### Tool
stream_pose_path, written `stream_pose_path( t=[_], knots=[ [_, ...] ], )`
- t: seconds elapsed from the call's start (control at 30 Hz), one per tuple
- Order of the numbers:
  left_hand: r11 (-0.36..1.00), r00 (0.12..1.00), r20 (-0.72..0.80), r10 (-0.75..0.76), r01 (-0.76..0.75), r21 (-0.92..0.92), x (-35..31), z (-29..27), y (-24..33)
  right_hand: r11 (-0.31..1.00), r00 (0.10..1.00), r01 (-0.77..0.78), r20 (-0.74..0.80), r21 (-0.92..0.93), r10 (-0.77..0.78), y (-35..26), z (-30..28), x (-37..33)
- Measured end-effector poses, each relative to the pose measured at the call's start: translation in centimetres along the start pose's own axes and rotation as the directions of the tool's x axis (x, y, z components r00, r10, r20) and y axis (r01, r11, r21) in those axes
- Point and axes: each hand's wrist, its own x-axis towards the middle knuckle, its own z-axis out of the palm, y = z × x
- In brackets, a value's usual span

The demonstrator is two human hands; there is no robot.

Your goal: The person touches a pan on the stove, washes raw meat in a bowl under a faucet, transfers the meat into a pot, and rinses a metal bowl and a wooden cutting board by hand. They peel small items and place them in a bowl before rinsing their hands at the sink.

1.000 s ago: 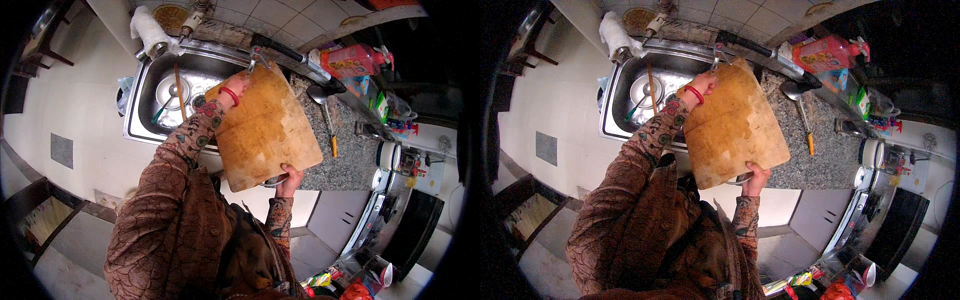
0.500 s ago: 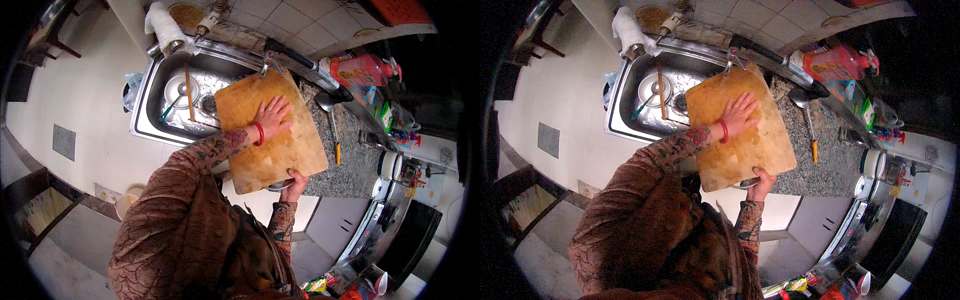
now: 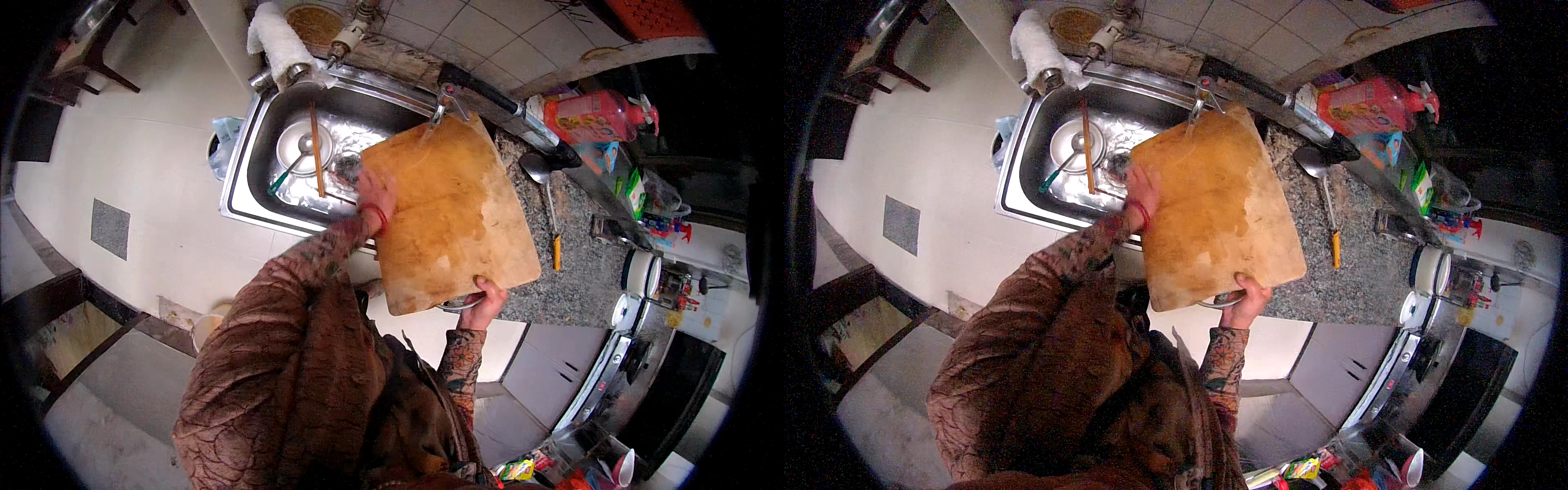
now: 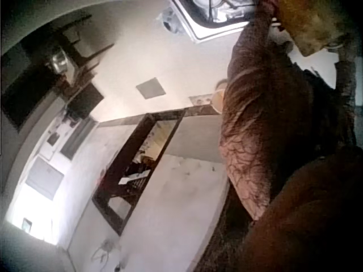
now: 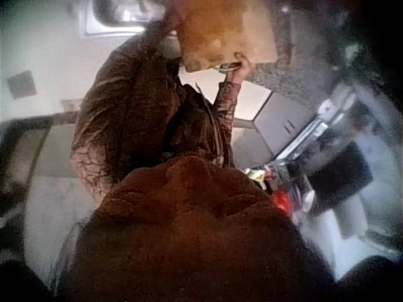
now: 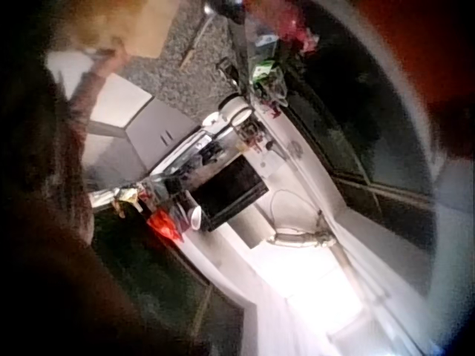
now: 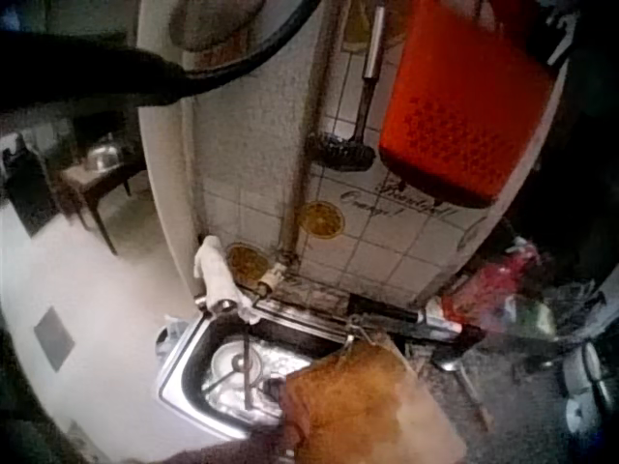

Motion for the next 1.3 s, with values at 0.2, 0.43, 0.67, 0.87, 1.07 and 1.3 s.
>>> stream_pose_path(
  t=[0.2, 0.43, 0.67, 0.87, 1.07, 1.3],
  knots=[
    [0.864, 0.866, 0.236, 0.44, -0.48, 0.15, -8.9, -2.5, 9.6, 0.999, 1.0, 0.003, 0.022, 0.038, -0.003, -0.3, -0.1, -0.4],
    [0.912, 0.828, 0.475, 0.298, -0.394, 0.115, 7.4, 1.2, 7.5, 0.996, 1.0, -0.025, 0.01, 0.087, 0.024, 1.4, -1.1, -0.6],
    [0.927, 0.934, 0.051, 0.354, -0.357, 0.111, 2.6, -0.6, 1.5, 0.992, 0.999, -0.033, -0.007, 0.119, 0.034, 1.5, -0.6, -0.7],
    [0.78, 0.807, 0.323, 0.494, -0.576, 0.246, -9.5, -4.2, 7.5, 0.983, 0.997, 0.022, -0.072, 0.181, -0.009, 2.0, -0.9, -0.5],
    [0.86, 0.848, 0.235, 0.476, -0.504, 0.076, 3.5, -0.1, 9.6, 0.995, 0.999, -0.045, 0.006, 0.093, 0.045, 1.5, -1.1, -0.7],
    [0.857, 0.801, 0.356, 0.482, -0.515, -0.002, 9.9, -1.6, 10.9, 0.979, 0.998, 0.062, -0.02, 0.194, -0.059, 0.7, -1.0, -1.9]
  ],
)
